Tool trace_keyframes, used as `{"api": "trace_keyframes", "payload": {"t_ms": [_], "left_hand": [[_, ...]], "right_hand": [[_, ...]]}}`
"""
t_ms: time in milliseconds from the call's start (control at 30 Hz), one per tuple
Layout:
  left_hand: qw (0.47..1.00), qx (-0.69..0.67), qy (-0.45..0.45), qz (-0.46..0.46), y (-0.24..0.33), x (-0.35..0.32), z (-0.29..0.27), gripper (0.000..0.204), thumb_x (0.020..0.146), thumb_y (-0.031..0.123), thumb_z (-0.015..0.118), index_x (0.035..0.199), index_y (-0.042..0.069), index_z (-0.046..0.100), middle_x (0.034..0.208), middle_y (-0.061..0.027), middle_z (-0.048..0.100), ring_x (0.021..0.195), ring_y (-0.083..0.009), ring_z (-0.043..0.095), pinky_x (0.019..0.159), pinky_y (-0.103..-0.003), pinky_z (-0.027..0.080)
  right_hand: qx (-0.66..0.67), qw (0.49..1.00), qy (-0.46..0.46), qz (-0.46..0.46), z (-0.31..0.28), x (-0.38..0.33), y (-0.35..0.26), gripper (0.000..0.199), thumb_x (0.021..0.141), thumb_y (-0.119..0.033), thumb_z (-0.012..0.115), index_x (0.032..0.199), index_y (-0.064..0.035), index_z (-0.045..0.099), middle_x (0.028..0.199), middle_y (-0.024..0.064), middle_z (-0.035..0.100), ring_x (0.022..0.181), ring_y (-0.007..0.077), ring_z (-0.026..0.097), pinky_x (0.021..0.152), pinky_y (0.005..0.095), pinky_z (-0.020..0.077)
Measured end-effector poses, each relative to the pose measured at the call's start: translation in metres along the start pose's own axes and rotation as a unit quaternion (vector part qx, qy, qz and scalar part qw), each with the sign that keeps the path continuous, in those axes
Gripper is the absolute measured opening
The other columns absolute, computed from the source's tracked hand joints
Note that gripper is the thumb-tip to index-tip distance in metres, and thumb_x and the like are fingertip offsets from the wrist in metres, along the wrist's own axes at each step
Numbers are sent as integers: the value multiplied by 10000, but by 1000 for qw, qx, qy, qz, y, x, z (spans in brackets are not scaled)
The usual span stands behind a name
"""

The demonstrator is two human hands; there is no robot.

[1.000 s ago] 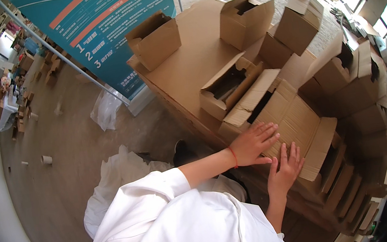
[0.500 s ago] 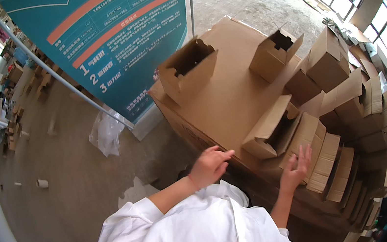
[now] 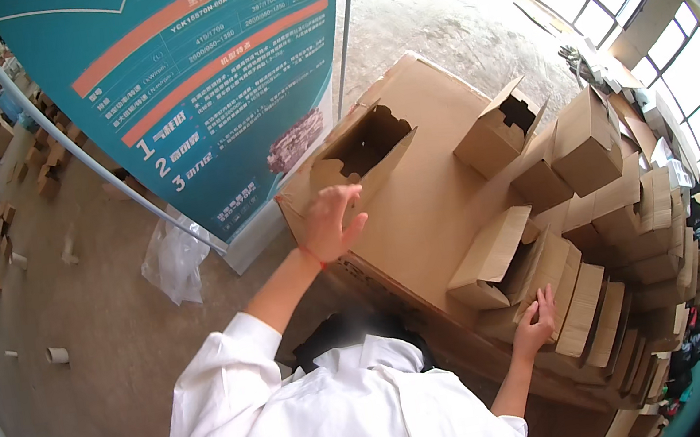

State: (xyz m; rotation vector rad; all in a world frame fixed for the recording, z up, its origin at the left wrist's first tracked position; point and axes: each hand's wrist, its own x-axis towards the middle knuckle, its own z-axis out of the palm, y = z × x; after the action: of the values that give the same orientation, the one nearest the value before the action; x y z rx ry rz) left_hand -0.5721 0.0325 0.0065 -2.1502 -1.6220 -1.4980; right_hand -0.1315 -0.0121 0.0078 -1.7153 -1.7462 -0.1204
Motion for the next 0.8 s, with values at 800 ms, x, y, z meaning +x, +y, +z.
{"api": "trace_keyframes", "payload": {"t_ms": [800], "left_hand": [[985, 99, -136, -23, 23, 24, 53, 273, 870, 239, 522, 679, 60, 601, 686, -124, 614, 740, -272, 618, 1002, -448, 377]], "right_hand": [[-85, 988, 126, -10, -18, 15, -59, 320, 826, -99, 576, 1137, -31, 607, 1407, 167, 456, 1357, 395, 332, 1123, 552, 223]]}}
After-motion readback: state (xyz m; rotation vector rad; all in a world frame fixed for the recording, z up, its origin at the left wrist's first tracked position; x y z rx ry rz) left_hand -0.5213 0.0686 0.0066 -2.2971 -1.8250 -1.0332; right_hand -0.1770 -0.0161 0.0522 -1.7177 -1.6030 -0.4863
